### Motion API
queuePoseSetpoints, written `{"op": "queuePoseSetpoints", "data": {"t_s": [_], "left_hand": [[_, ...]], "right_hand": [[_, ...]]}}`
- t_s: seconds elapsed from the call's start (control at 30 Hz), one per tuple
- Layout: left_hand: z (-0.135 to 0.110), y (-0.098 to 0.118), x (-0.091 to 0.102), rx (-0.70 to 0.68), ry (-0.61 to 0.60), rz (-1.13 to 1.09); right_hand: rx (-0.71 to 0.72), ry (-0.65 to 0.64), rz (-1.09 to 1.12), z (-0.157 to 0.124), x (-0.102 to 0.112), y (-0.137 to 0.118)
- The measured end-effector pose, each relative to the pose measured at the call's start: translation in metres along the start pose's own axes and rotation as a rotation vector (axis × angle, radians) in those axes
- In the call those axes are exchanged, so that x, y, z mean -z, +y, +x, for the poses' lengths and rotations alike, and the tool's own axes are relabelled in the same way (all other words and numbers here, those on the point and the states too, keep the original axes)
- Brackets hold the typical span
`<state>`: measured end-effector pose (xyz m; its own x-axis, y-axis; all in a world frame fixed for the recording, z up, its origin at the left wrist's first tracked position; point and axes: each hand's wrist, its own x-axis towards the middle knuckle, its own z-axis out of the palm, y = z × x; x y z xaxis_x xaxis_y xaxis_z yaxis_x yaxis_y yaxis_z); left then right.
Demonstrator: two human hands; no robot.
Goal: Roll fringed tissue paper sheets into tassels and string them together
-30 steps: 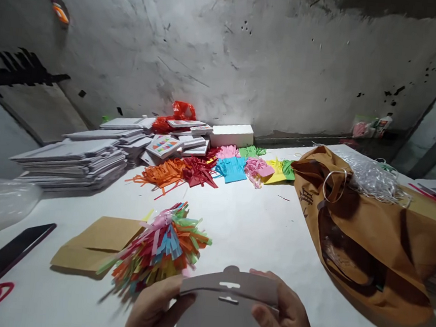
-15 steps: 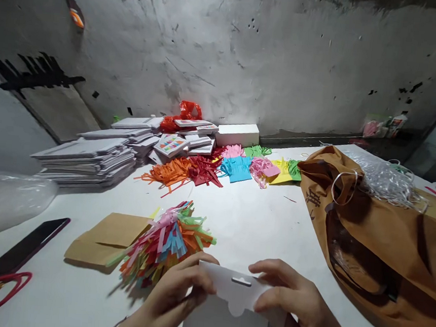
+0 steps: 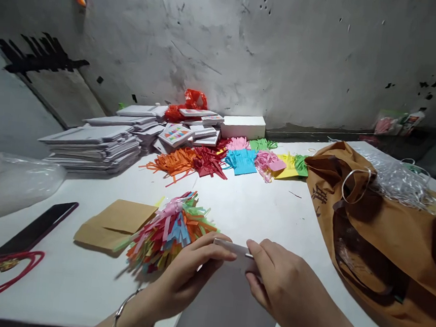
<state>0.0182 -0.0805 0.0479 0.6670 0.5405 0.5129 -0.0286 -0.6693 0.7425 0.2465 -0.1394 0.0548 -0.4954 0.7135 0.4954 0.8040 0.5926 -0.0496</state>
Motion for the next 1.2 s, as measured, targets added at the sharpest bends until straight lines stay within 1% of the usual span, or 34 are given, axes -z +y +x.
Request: {"op": "queuePoseSetpoints", "data": {"t_s": [0.1,0.17,0.27,0.33,0.43,0.53,0.67,0.77,0.83,0.93,1.03,1.2], "left_hand": [[0.004,-0.001,-0.001,0.012,0.009,-0.002],[0.007,-0.003,-0.002,0.003,0.011,-0.01],[0.009,-0.005,-0.003,-0.011,0.0,-0.016],[0.01,-0.005,-0.003,-0.012,0.0,-0.006],[0.011,-0.006,-0.002,-0.009,0.006,0.014],[0.012,-0.008,-0.003,-0.007,0.001,0.01],[0.013,-0.009,-0.004,0.009,-0.01,0.002],[0.015,-0.007,-0.004,0.03,-0.02,0.007],[0.017,-0.006,-0.002,0.036,-0.03,-0.009],[0.017,-0.007,0.0,0.046,-0.037,-0.034],[0.016,-0.011,0.001,0.046,-0.029,-0.038],[0.015,-0.013,0.002,0.05,-0.023,-0.042]], "right_hand": [[0.057,-0.028,-0.016,0.004,0.001,0.01],[0.06,-0.045,0.036,0.005,0.001,0.017],[0.007,-0.066,0.153,0.006,0.002,0.023],[-0.026,-0.1,0.191,0.005,0.003,0.024],[-0.04,-0.165,0.142,0.002,0.002,0.023],[-0.053,-0.179,0.108,0.002,0.002,0.021],[-0.167,-0.262,0.245,0.006,0.008,0.022],[-0.212,-0.294,0.327,0.008,0.013,0.024],[-0.216,-0.282,0.338,0.008,0.014,0.024],[-0.2,-0.214,0.309,0.008,0.011,0.023],[-0.151,-0.149,0.243,0.007,0.006,0.021],[-0.071,-0.08,0.133,0.005,-0.003,0.02]]}}
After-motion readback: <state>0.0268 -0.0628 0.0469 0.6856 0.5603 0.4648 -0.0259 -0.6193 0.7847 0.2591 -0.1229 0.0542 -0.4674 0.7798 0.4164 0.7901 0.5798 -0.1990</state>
